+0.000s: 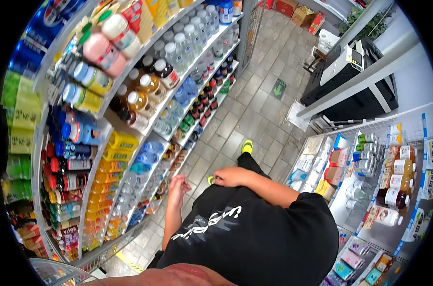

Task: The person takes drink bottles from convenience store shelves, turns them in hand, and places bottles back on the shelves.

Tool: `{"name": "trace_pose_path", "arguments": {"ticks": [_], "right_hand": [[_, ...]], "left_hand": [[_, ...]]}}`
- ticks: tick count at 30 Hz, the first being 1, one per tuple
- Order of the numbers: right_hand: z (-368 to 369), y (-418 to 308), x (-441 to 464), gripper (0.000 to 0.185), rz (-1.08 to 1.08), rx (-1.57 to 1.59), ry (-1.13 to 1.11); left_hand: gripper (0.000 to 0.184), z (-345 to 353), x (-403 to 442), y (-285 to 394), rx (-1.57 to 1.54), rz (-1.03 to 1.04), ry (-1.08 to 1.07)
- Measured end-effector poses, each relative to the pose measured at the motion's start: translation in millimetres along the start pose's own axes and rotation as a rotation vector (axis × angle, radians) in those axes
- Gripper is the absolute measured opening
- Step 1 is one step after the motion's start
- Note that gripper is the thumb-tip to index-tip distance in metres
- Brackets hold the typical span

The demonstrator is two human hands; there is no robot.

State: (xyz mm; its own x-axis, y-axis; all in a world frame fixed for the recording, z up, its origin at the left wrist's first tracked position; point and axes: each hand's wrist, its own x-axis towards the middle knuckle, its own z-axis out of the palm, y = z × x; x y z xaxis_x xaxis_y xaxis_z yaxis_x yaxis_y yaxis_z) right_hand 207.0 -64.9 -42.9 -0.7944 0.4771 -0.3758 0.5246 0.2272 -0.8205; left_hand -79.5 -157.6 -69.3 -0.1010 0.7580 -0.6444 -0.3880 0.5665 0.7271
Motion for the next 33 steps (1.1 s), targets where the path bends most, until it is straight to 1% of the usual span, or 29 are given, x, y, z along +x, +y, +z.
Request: {"name": "trace_pose_path", "arguments": {"ticks": [2,4,6,8,9,10,12,13,14,17,19,20,22,23,24,26,28,30,31,33], "right_hand": [[-22.3,11.2,-5.6,0.038,0.04,0.015,-0.036],[-44.3,31.5,-10.8,0.039,0.043,0.027,-0.009],[-72.8,50.8,-15.3,0.04,0.039,0.012,0.01],[-99.3,70.1,-24.8,0.041,0.048,0.006,0.022],[-113.2,81.2,-28.5,0.041,0.043,0.054,0.045],[-128.2,93.8,-31.2,0.041,0.037,0.097,0.068],[-147.4,128.8,-35.7,0.041,0.04,0.109,0.115],[-162.4,136.6,-42.2,0.041,0.028,0.115,0.153],[-176.8,144.2,-48.8,0.041,0.041,0.128,0.17],[-208.2,167.6,-63.3,0.04,0.042,0.112,0.208],[-225.4,181.1,-67.0,0.039,0.032,0.137,0.192],[-231.9,185.9,-67.3,0.039,0.022,0.127,0.181],[-248.1,189.5,-65.3,0.039,0.061,0.09,0.176],[-251.0,196.8,-59.3,0.038,0.035,0.087,0.189],[-261.4,196.0,-52.5,0.038,0.006,0.068,0.147],[-279.5,185.7,-47.8,0.038,0.071,0.137,0.128],[-301.3,177.9,-38.1,0.038,0.067,0.133,0.109],[-323.6,175.0,-29.3,0.038,-0.014,0.011,0.05],[-337.2,174.1,-26.3,0.038,0.002,-0.005,0.061],[-362.6,167.7,-16.5,0.038,-0.046,-0.029,0.076]], "left_hand": [[0.017,23.8,14.0,3.1,0.021,-0.001,-0.002],[0.016,57.4,27.9,11.4,0.09,-0.033,-0.003],[0.018,98.3,44.5,23.9,0.134,-0.019,-0.001],[0.019,142.7,54.2,33.1,0.111,-0.004,-0.087],[0.02,161.4,58.0,34.3,0.122,-0.011,-0.124],[0.02,175.4,64.9,31.6,0.122,-0.001,-0.121],[0.02,193.6,82.8,20.6,0.368,-0.069,-0.215],[0.021,204.3,89.8,19.9,0.528,-0.029,-0.235],[0.022,213.7,94.9,17.8,0.619,-0.013,-0.218],[0.024,247.9,115.3,20.0,0.688,0.011,-0.185],[0.026,273.9,121.1,33.5,0.825,-0.011,-0.228],[0.026,280.7,128.2,33.5,0.816,-0.005,-0.214],[0.027,289.3,144.0,29.1,0.918,0.083,-0.292],[0.028,291.7,150.7,28.4,0.915,0.095,-0.298],[0.028,296.8,153.8,34.9,0.888,0.096,-0.249],[0.03,308.0,162.6,52.8,1.01,0.044,-0.305],[0.031,311.6,177.6,60.7,1.013,0.06,-0.291],[0.031,314.5,205.2,63.2,1.017,0.093,-0.351],[0.031,316.9,220.0,65.2,1.006,0.135,-0.379],[0.031,331.6,247.9,72.9,0.96,0.185,-0.411]]}}
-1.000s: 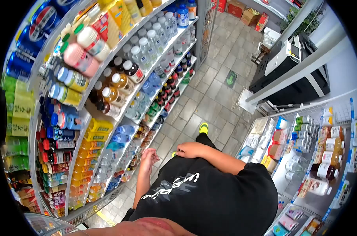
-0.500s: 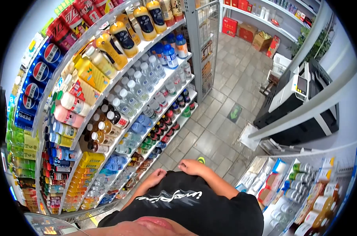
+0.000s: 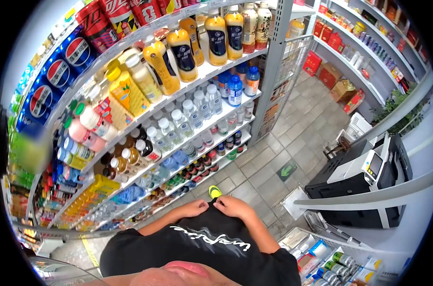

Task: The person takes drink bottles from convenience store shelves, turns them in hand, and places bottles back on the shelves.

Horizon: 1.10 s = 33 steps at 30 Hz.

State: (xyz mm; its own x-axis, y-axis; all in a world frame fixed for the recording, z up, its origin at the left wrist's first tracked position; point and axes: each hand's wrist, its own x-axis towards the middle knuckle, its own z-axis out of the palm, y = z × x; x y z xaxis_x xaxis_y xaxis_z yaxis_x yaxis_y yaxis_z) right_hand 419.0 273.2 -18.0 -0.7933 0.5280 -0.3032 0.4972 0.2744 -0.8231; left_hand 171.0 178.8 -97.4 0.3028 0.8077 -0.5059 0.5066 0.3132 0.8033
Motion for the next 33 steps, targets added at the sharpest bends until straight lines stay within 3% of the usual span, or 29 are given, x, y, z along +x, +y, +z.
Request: {"name": "trace_pose_path", "arguments": {"ticks": [5,7,13,17,19,20,23,25,28,33], "right_hand": [[-78.4,-1.3,35.8,0.034,0.021,-0.07,0.129],[-116.1,-10.4,47.4,0.034,0.041,-0.096,0.176],[-216.0,-55.7,83.5,0.031,-0.031,-0.033,0.422],[-273.9,-64.8,99.2,0.029,-0.008,-0.086,0.613],[-304.6,-87.7,101.7,0.033,-0.048,0.02,0.896],[-321.9,-93.8,102.6,0.033,-0.045,0.027,0.895],[-374.0,-109.6,111.1,0.038,-0.131,0.047,1.047],[-403.4,-120.7,121.9,0.039,-0.38,-0.105,1.255],[-454.2,-119.9,140.3,0.039,-0.567,-0.238,1.348],[-528.4,-131.6,154.4,0.039,-0.743,-0.302,1.297]], "left_hand": [[0.034,-55.9,57.7,44.8,-0.021,0.009,-0.02],[0.038,-71.9,84.8,35.2,-0.072,0.165,0.029],[0.035,-115.1,129.4,29.0,-0.147,0.142,0.007],[0.037,-130.6,143.1,40.2,-0.178,0.152,-0.052],[0.033,-139.5,142.1,58.0,-0.161,0.096,-0.074],[0.035,-140.2,145.2,59.8,-0.155,0.105,-0.069],[0.035,-141.5,150.7,72.8,-0.214,0.038,-0.037],[0.035,-142.5,156.3,79.9,-0.211,0.019,-0.031],[0.031,-130.3,174.5,70.9,-0.227,0.084,0.101],[0.028,-117.4,206.4,108.1,-0.328,0.002,0.328]]}}
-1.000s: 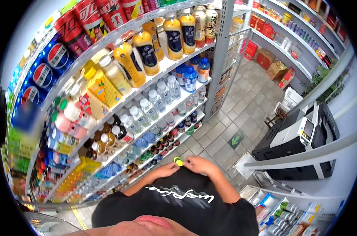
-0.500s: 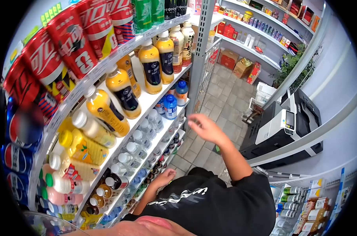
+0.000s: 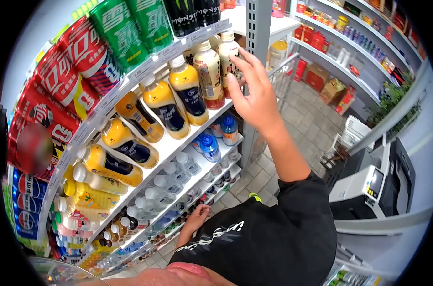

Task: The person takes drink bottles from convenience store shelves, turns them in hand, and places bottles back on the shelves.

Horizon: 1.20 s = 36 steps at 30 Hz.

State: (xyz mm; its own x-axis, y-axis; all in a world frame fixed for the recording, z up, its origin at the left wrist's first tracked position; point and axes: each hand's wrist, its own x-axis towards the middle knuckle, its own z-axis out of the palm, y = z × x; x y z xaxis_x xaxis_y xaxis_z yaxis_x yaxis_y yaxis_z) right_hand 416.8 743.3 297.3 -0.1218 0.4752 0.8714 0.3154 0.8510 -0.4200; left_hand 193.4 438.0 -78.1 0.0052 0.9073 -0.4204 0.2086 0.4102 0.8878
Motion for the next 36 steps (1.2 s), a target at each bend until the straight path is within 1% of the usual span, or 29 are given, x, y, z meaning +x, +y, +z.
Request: {"name": "trace_pose_path", "arguments": {"ticks": [2,4,6,7,8,10,12,14,16,18,20,22,26,27,29,32,36], "right_hand": [[0.2,9.8,18.3,0.039,0.02,0.02,-0.02],[1.6,23.4,30.1,0.04,0.036,0.053,-0.063],[5.0,36.0,40.9,0.041,-0.029,-0.039,-0.049],[4.7,37.1,46.2,0.043,-0.001,-0.027,-0.071],[5.5,42.5,52.3,0.043,-0.028,-0.009,-0.091],[8.8,50.3,52.1,0.042,-0.055,-0.094,-0.124],[7.5,48.9,53.2,0.043,-0.045,-0.087,-0.172],[10.5,49.1,54.5,0.043,-0.046,-0.133,-0.151],[14.7,49.0,55.4,0.043,-0.034,-0.136,-0.14],[18.6,48.8,56.1,0.043,-0.021,-0.184,-0.122],[22.3,47.5,54.4,0.043,-0.008,-0.201,-0.105],[23.5,41.9,55.0,0.042,0.051,-0.202,-0.12],[22.9,37.8,52.1,0.042,0.023,-0.223,-0.113],[23.6,39.2,50.0,0.042,0.021,-0.228,-0.112],[25.9,41.7,43.4,0.041,-0.016,-0.255,-0.033],[21.8,37.8,33.0,0.04,0.037,-0.263,-0.014],[19.2,40.1,21.0,0.041,-0.045,-0.343,0.062]], "left_hand": [[0.028,21.6,7.6,13.7,-0.11,-0.007,0.081],[0.029,43.0,15.9,26.7,-0.195,-0.035,0.104],[0.029,66.6,26.6,23.6,-0.194,-0.011,0.109],[0.029,78.0,31.7,26.2,-0.208,0.004,0.122],[0.029,87.6,42.1,28.6,-0.236,0.016,0.147],[0.029,100.2,38.1,41.7,-0.18,0.025,0.102],[0.028,108.0,34.9,49.1,-0.15,0.026,0.132],[0.028,105.8,37.7,48.4,-0.222,-0.028,0.143],[0.028,102.1,32.4,43.4,-0.216,-0.047,0.15],[0.028,93.5,25.6,40.4,-0.176,-0.003,0.117],[0.028,82.3,15.1,42.7,-0.144,-0.027,0.122],[0.028,68.6,8.2,43.0,-0.173,-0.078,0.087],[0.028,55.0,5.7,19.2,-0.16,-0.031,0.072],[0.029,53.4,4.3,21.5,-0.15,-0.034,0.072],[0.029,50.9,0.0,25.5,-0.141,-0.039,0.074],[0.029,46.0,-4.6,33.9,-0.133,-0.047,0.089],[0.028,42.3,-1.6,31.8,-0.142,-0.046,0.085]]}}
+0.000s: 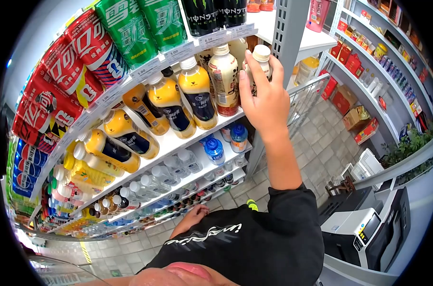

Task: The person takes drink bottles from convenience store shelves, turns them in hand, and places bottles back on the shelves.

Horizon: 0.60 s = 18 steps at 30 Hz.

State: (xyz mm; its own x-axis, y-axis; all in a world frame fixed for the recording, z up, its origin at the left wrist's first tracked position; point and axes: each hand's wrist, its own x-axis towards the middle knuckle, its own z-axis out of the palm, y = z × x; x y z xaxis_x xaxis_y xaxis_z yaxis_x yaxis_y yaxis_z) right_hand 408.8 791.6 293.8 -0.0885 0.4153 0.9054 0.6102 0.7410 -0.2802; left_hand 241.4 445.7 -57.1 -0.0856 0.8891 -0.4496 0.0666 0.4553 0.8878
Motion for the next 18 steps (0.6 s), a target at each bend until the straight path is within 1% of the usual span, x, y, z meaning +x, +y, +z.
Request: {"name": "trace_pose_path", "arguments": {"ticks": [3,7,9,10,12,13,15,16,18], "right_hand": [[0.3,1.3,0.2,0.044,-0.033,-0.05,0.061],[-3.0,3.4,0.1,0.043,-0.003,-0.074,0.06],[-1.8,6.6,0.4,0.037,-0.073,-0.116,0.144],[-1.5,7.6,0.9,0.037,-0.073,-0.118,0.143],[-2.3,9.0,0.7,0.034,-0.164,-0.216,0.241],[-3.0,9.2,-0.7,0.034,-0.165,-0.218,0.239],[-4.4,7.5,-5.8,0.033,-0.064,-0.087,0.194],[-6.1,3.5,-7.1,0.033,-0.064,-0.088,0.193],[-9.7,-5.4,-8.1,0.033,0.019,-0.013,0.155]], "left_hand": [[0.029,-0.4,1.8,3.5,-0.007,0.001,-0.01],[0.029,-0.3,6.6,8.2,0.005,-0.003,-0.016],[0.028,-0.9,10.7,2.6,0.016,0.018,-0.016],[0.028,-2.0,12.9,-0.3,0.028,0.042,-0.012],[0.028,-3.4,14.5,-3.5,0.016,0.034,-0.013],[0.027,-3.3,14.9,-3.6,0.005,0.028,-0.011],[0.027,-3.4,13.5,-2.2,-0.007,0.031,-0.018],[0.027,-3.6,12.6,0.1,-0.017,0.036,-0.024],[0.027,-2.6,9.4,5.7,-0.018,0.021,-0.01]]}}
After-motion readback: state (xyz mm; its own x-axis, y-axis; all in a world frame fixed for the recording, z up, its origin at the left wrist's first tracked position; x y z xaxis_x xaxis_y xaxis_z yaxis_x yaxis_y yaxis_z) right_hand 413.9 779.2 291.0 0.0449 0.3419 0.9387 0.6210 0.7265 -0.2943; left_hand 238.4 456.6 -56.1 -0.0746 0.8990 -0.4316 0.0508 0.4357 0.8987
